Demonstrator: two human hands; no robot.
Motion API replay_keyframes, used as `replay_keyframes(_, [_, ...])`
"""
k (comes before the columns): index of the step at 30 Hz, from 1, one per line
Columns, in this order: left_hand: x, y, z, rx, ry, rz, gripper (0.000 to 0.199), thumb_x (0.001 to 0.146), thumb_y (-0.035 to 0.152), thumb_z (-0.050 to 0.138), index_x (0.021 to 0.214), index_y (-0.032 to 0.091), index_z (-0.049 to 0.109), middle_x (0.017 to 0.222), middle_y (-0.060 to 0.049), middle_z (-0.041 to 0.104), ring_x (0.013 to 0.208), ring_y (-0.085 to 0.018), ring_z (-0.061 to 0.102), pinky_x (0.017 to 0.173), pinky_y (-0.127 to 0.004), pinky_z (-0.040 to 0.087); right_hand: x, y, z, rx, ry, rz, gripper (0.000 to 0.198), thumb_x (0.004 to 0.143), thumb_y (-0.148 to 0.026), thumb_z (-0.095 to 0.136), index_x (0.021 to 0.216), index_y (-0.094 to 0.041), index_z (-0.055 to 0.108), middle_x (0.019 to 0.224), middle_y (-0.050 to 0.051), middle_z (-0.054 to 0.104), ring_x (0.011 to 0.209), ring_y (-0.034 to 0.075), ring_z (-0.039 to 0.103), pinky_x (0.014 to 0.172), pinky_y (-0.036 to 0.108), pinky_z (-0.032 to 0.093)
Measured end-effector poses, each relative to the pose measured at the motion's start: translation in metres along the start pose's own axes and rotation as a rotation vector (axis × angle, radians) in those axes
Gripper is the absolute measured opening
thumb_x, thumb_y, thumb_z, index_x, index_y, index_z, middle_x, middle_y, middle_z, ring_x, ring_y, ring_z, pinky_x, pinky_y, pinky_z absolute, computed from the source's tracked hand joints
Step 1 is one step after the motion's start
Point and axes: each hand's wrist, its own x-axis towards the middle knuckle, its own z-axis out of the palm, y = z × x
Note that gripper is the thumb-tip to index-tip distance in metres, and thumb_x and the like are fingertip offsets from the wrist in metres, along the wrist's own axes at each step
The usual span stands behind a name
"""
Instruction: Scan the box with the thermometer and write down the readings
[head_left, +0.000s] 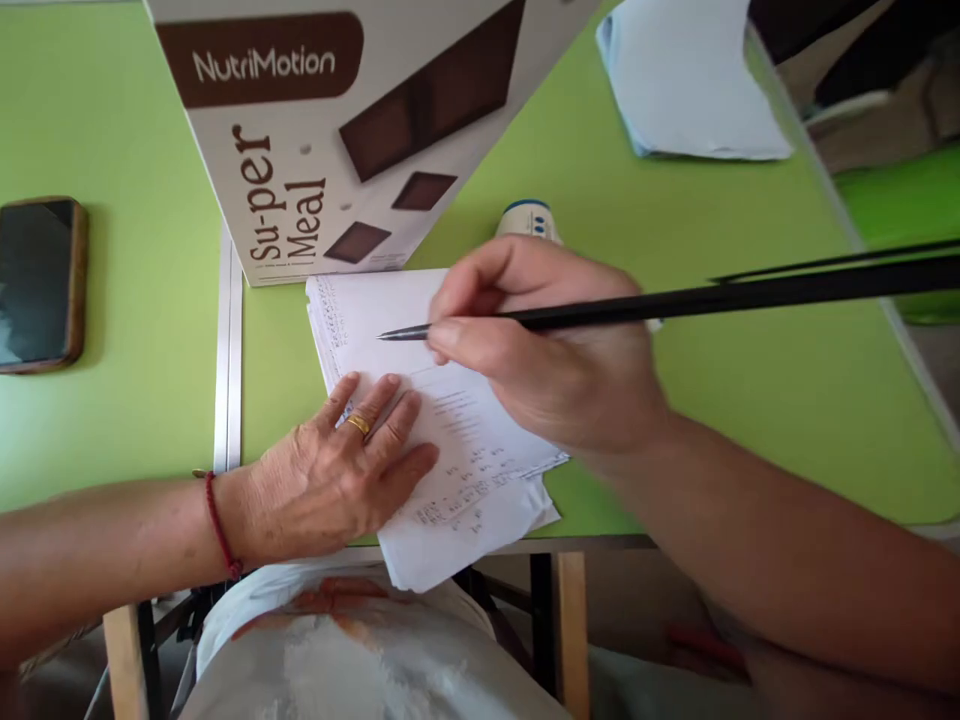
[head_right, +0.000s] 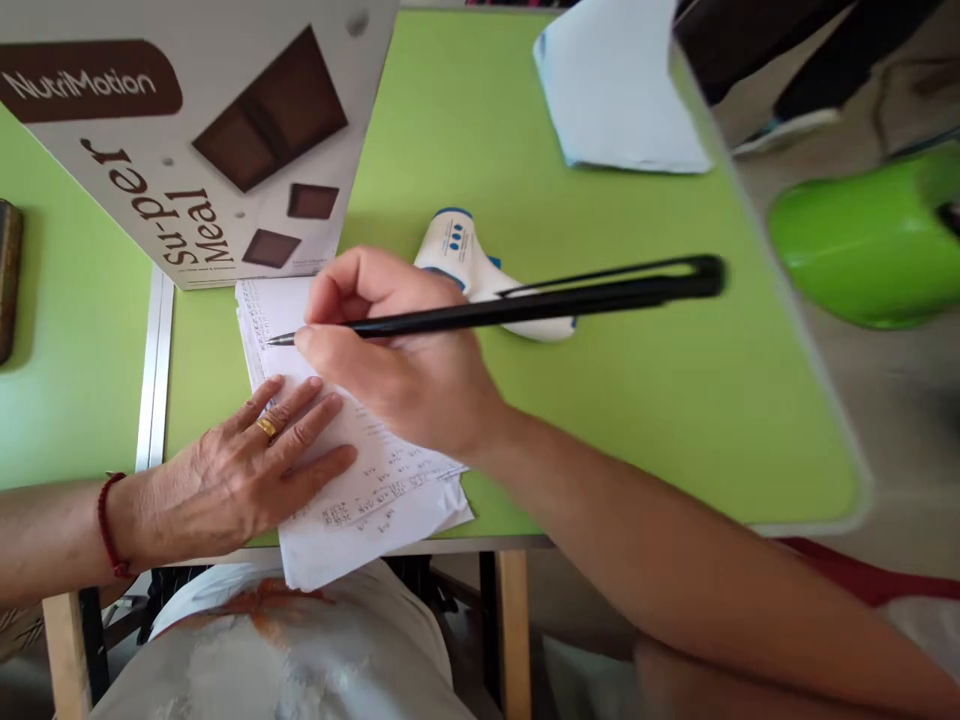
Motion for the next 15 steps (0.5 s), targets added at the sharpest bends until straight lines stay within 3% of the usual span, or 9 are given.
replay_keyframes(6, [-0.005, 0.006, 0.003, -0.059, 0.097, -0.049, 0.024, 0.096, 0.008, 0.053, 0.108, 0.009, 0.074, 0.125, -0.024, 0.072, 0.12, -0.039, 0.07, 0.102, -0.059, 0.058, -0.001, 0.018, 0.012, -0.055, -0.004, 0.043, 0.008, 0.08, -0.029, 0.07, 0.082, -0.027, 0.063, 0.076, -0.001, 0.067, 0.065, 0.015, 0.061, 0.056, 0.03, 0.051])
replay_keyframes(12, [-0.003, 0.016, 0.003, -0.032, 0.094, -0.079, 0.025, 0.096, 0.011, 0.054, 0.107, 0.01, 0.075, 0.125, -0.021, 0.072, 0.121, -0.039, 0.068, 0.103, -0.058, 0.058, -0.008, 0.029, 0.021, -0.114, 0.058, -0.017, 0.007, 0.077, -0.024, 0.065, 0.079, -0.027, 0.059, 0.061, -0.005, 0.058, 0.051, 0.014, 0.049, 0.048, 0.029, 0.042])
replay_keyframes(15, [-0.004, 0.018, 0.0, -0.029, 0.006, -0.093, 0.018, 0.094, 0.027, 0.064, 0.105, 0.017, 0.075, 0.126, -0.016, 0.072, 0.126, -0.038, 0.065, 0.11, -0.058, 0.052, -0.01, 0.034, 0.027, -0.167, 0.038, -0.031, 0.009, 0.076, -0.023, 0.062, 0.071, -0.027, 0.056, 0.058, -0.005, 0.056, 0.049, 0.013, 0.048, 0.048, 0.029, 0.043])
